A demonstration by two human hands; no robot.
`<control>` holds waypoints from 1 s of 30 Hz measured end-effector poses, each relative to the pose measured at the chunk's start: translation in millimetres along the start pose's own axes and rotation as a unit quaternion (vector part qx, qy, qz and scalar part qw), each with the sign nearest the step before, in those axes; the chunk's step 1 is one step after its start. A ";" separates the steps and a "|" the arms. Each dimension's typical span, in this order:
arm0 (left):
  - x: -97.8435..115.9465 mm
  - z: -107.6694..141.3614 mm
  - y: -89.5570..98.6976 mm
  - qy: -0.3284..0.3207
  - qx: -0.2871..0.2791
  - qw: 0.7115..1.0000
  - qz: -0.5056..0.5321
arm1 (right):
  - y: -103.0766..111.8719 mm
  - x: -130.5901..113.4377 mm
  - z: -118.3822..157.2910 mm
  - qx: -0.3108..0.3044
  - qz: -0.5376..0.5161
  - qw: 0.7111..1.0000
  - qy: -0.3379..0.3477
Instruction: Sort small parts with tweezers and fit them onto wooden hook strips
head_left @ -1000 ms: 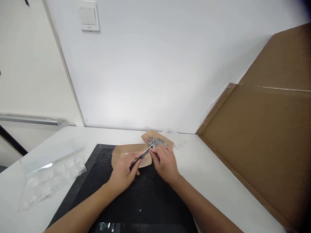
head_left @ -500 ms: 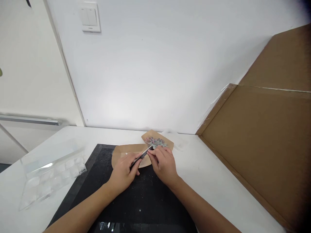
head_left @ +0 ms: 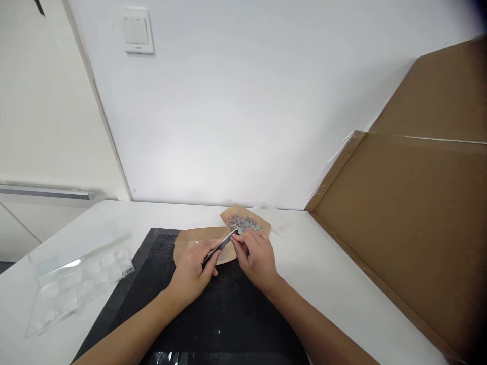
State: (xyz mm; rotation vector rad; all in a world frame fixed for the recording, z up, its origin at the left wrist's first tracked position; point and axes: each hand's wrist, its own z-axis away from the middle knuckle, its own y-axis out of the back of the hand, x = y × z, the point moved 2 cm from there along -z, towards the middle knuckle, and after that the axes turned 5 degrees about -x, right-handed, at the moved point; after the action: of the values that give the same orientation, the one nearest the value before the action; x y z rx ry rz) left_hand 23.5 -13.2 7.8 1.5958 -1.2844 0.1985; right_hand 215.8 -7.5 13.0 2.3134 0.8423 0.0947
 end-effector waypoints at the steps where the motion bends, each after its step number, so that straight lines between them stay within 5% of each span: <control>1: -0.1 0.0 0.0 -0.002 0.002 1.000 0.001 | -0.5 -2.7 0.3 -0.012 -0.004 1.000 0.013; 4: -0.8 0.6 -0.2 -0.008 0.007 1.000 0.007 | -1.4 -8.2 1.1 -0.036 -0.001 0.999 0.033; 11: -2.7 1.6 -1.3 -0.001 0.002 1.000 -0.003 | -0.7 2.8 1.5 0.016 0.017 0.999 -0.022; 17: -2.8 0.9 -1.1 -0.008 0.008 1.000 0.006 | -1.3 -9.0 2.1 -0.037 0.003 0.999 0.031; 23: -4.2 1.9 -1.6 0.001 0.008 1.000 -0.004 | 1.4 -2.6 0.5 -0.004 0.024 1.000 0.001; 30: -7.8 1.2 -1.3 0.000 0.011 1.000 0.013 | -3.9 -12.5 3.6 -0.053 0.004 0.998 0.045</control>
State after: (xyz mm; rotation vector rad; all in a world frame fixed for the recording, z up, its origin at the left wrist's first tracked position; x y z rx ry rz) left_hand 20.8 -9.3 1.3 1.5985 -1.3074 0.2289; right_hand 204.8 -14.8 9.7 2.2256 0.8532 0.2437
